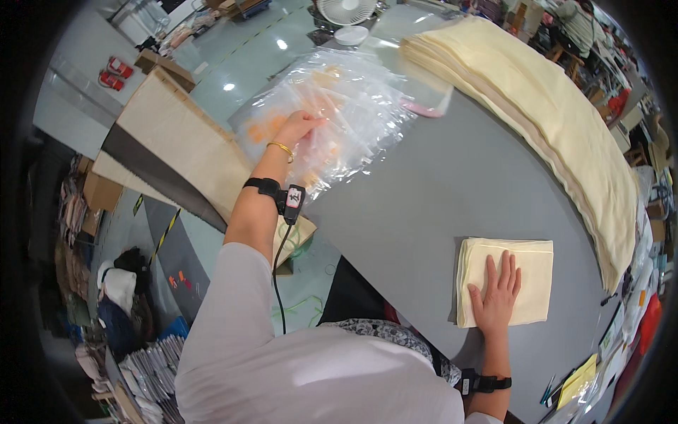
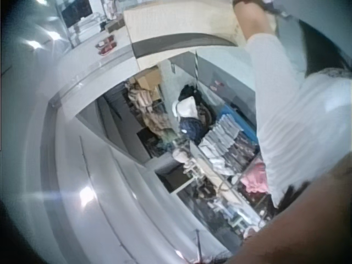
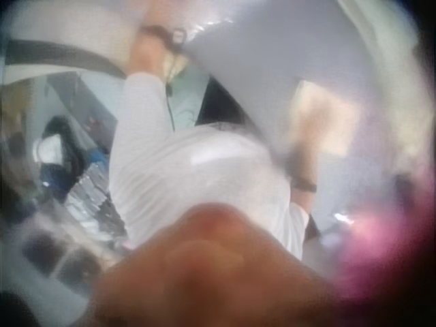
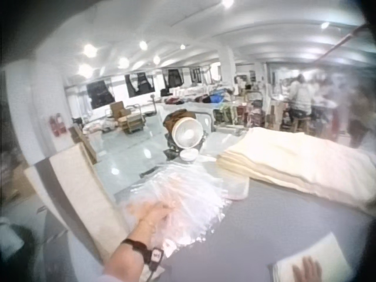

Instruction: The person folds light-colored fabric pieces on a table and places each folded piece into a clear plastic bag. The person repeats this process for several items, stacking the packaged items on the table.

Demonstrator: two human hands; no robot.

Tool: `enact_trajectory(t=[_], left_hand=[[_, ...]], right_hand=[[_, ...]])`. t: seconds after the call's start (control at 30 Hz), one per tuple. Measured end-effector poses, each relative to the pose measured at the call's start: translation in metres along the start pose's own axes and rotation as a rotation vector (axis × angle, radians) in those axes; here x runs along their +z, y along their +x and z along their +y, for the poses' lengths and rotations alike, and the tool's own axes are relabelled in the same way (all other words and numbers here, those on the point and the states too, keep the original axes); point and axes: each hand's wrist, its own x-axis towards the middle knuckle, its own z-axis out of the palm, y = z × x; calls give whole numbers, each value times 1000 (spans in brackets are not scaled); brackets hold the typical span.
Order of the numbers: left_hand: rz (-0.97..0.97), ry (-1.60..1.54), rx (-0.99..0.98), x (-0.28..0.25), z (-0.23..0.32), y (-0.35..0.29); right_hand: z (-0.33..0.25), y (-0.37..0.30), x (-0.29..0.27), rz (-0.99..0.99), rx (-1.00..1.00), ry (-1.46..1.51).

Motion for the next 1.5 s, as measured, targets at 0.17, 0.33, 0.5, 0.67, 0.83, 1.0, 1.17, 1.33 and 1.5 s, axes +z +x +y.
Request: enact_trajectory(t=[0.17,0.33,0.5,0.67,0.83,1.0,1.17,1.33,1.5], left_hand=[[104,-74,124,5,-17,-16],[102,-19,167,17,-19,-21],[440,303,444,32,24,-28],[349,475,309,68,63,-14],[241,480,192,72,54,10],[207,135,100,44,68,8],[193,-649,478,-1,114,-33],[-145,-283,655,-5,151,-141],[-186,-39,892,40,197,-274]], right_hand=[[10,4,4,26,-41,-5],[10,2,8,37,-41,1],[12,1,11,34,-40,-17],[14,2,11,16,-40,0],[17,0,9,7,-52,-44],[33,-1,22,3,-73,-94],[38,4,22,-61,-79,-58],[-29,33,-54,214,-67,139],[-127,65,-152,571,-462,125]])
